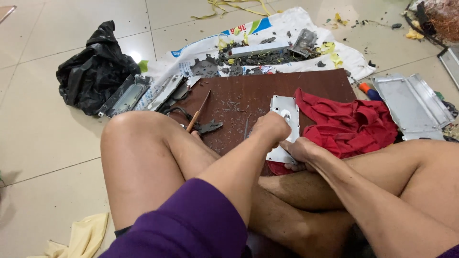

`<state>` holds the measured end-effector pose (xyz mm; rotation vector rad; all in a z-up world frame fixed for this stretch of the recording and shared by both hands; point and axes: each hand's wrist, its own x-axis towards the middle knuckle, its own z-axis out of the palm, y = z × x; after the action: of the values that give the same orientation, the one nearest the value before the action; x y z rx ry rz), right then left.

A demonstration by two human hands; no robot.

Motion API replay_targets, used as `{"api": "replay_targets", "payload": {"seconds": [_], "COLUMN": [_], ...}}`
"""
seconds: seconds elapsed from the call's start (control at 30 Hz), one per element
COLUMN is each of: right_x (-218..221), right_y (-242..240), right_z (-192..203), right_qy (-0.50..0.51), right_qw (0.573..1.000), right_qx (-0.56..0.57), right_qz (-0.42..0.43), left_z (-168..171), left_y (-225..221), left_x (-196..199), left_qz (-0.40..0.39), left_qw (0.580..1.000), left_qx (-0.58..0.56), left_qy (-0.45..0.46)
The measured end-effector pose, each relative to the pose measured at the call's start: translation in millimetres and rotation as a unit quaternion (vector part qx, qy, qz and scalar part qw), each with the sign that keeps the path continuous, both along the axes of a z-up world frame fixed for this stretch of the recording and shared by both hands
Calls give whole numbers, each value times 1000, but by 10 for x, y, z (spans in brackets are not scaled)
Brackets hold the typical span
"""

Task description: The person sits on the floor and uses a knife to pry open a metal casing, then uses a screwdriver to remove screws from a smaller metal plate. The person manipulates the metal parts and tools while surrounded by electronic debris.

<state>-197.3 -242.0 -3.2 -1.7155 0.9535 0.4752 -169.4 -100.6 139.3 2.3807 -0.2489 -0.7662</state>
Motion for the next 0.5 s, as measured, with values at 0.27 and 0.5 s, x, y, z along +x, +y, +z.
{"api": "replay_targets", "payload": {"seconds": [0.27, 0.5], "right_x": [113, 76], "right_y": [-20, -144], "right_z": [-212, -745], "right_qy": [45, -105], "right_qw": [998, 952], "right_qx": [-42, -200], "right_qz": [19, 205], "left_z": [-238, -334], "left_y": [-147, -306], "left_x": [25, 283], "left_qz": [-127, -59], "left_qw": [980, 993], "left_qx": [82, 58], "left_qy": [-129, -84]}}
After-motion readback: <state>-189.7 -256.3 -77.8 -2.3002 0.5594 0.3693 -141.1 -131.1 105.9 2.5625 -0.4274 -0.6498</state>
